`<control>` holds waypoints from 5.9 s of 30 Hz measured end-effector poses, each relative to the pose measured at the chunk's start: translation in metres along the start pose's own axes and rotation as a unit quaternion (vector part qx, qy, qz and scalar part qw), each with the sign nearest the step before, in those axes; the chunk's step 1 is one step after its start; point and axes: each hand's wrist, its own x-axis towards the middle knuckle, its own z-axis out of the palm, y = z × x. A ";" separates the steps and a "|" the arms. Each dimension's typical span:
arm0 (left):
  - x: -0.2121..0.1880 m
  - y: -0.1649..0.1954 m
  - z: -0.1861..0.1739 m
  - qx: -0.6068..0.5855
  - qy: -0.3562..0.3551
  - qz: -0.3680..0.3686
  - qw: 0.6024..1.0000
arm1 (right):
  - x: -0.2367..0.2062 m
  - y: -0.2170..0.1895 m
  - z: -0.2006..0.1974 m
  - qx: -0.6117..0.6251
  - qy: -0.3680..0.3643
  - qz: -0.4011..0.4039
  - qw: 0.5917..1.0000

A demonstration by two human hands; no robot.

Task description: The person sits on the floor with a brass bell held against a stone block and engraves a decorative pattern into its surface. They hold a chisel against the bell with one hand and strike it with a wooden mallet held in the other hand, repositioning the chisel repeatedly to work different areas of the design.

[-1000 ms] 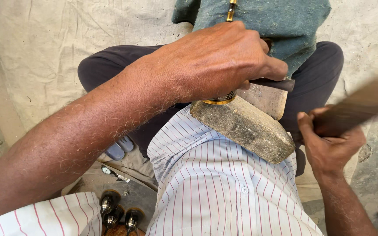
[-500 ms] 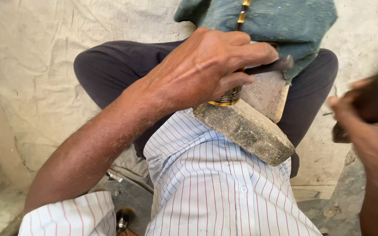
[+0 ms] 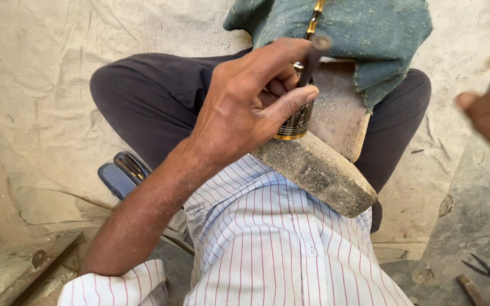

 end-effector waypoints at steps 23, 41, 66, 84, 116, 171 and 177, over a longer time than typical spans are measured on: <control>-0.022 0.016 0.039 0.029 0.157 -0.076 0.984 | 0.052 -0.017 -0.013 0.009 -0.028 0.022 0.999; 0.014 0.018 0.012 0.164 -0.082 0.038 0.982 | -0.064 -0.008 0.008 0.253 -0.037 0.163 0.953; 0.059 0.001 -0.008 0.119 -0.223 0.149 0.956 | -0.106 -0.110 -0.013 0.391 0.092 0.054 0.914; 0.033 0.005 -0.019 0.081 -0.101 0.068 0.989 | -0.055 0.036 0.014 0.254 0.027 -0.034 0.966; -0.001 0.007 0.017 0.040 0.076 -0.047 0.995 | 0.060 -0.030 -0.020 -0.018 -0.005 -0.082 0.996; 0.037 0.012 0.000 0.113 -0.102 0.065 0.986 | -0.037 0.028 0.025 0.141 -0.092 0.012 0.986; 0.006 0.014 0.012 0.049 0.024 -0.048 0.997 | 0.006 0.035 0.040 0.134 -0.115 0.244 0.954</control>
